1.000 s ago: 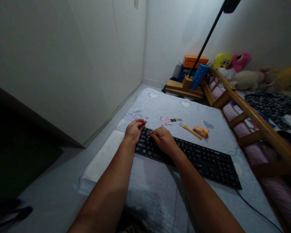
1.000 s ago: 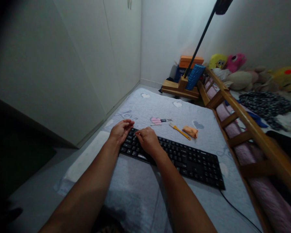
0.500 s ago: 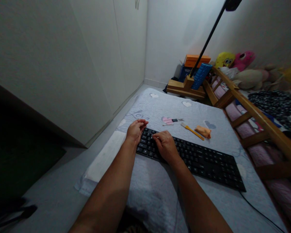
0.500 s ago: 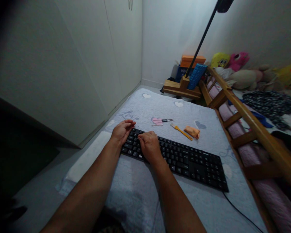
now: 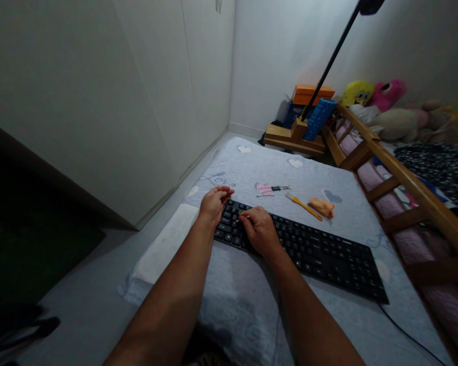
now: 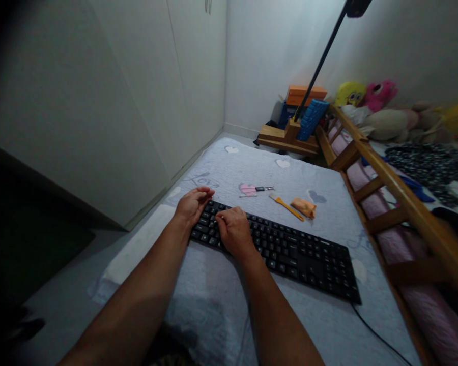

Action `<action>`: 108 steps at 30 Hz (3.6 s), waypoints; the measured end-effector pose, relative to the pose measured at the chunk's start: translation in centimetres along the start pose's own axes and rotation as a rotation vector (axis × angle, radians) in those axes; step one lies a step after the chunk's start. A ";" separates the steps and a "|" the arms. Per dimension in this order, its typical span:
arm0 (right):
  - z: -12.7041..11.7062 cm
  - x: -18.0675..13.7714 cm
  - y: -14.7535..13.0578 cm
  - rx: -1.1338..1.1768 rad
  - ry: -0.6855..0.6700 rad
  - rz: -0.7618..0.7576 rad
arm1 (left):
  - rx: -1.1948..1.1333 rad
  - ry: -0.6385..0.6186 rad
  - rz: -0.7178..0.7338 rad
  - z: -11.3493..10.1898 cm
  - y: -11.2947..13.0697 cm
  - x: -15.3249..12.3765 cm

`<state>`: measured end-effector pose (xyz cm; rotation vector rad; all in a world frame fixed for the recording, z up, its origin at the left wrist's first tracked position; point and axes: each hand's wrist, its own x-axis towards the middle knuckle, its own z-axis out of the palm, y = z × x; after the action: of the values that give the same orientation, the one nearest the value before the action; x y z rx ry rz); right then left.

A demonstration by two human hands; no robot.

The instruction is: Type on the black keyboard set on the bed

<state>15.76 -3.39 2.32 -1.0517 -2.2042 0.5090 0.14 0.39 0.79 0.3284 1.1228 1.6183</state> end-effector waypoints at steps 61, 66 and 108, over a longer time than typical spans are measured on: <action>0.7 0.6 -0.7 -0.022 -0.026 -0.041 | 0.028 -0.012 0.015 0.1 0.0 0.0; 0.6 0.6 -0.7 -0.008 -0.026 -0.046 | 0.023 -0.003 0.016 0.2 0.0 -0.1; 0.3 0.5 -0.3 0.015 -0.049 -0.017 | 0.042 -0.013 0.026 0.1 0.1 -0.2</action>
<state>15.14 -3.17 2.50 -1.0222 -2.2469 0.5482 0.24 0.29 0.99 0.3817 1.1475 1.6148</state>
